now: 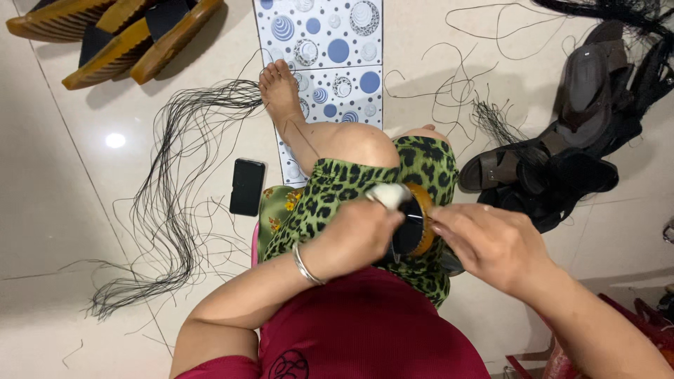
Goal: The person uses a needle and thread to stitch along the edge of a dark shoe sole, pulling the thread tight through pre-existing holes while holding the shoe in their lap.
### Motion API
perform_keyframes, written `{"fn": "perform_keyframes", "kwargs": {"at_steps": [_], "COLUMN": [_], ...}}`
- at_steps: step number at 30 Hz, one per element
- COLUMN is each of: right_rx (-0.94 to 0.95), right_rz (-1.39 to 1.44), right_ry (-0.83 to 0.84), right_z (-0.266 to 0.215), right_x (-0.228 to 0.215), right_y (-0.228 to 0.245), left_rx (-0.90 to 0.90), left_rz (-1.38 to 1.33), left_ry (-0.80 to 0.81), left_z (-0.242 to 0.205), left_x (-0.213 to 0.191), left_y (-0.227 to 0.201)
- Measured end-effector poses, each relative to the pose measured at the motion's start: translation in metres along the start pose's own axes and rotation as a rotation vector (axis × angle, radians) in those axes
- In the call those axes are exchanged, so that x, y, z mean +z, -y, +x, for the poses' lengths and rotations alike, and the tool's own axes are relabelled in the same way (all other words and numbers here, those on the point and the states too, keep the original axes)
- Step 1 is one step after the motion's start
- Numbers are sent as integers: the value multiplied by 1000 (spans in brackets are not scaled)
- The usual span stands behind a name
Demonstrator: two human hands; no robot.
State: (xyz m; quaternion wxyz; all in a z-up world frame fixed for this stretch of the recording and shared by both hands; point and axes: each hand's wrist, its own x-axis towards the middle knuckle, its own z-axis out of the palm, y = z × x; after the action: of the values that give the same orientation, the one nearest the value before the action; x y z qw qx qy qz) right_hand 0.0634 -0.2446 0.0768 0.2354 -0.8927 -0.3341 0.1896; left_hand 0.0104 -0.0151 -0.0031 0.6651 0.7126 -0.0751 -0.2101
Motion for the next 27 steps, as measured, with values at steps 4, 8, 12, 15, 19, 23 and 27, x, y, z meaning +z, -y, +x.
{"fn": "perform_keyframes", "kwargs": {"at_steps": [4, 8, 12, 15, 19, 23, 27], "right_rx": [232, 595, 546, 112, -82, -68, -83], "right_rz": [-282, 137, 246, 109, -107, -318, -476], "right_ry": [424, -57, 17, 94, 147, 248, 330], "right_z": [-38, -138, -54, -20, -13, -14, -2], "right_x": [-65, -82, -61, -24, -11, -12, -19], "right_y": [-15, -126, -31, -9, -17, -21, -1], "left_rx": [289, 45, -83, 164, 277, 360, 384], "left_rz": [796, -44, -224, 554, 485, 627, 595], "left_ry": [59, -216, -393, -558, -251, -128, -140], "left_z": [-20, -10, -13, -12, -8, -1, 6], "left_x": [33, -33, -68, -77, -42, -12, 2], "left_y": [36, 11, 10, -4, -19, -6, 7]}}
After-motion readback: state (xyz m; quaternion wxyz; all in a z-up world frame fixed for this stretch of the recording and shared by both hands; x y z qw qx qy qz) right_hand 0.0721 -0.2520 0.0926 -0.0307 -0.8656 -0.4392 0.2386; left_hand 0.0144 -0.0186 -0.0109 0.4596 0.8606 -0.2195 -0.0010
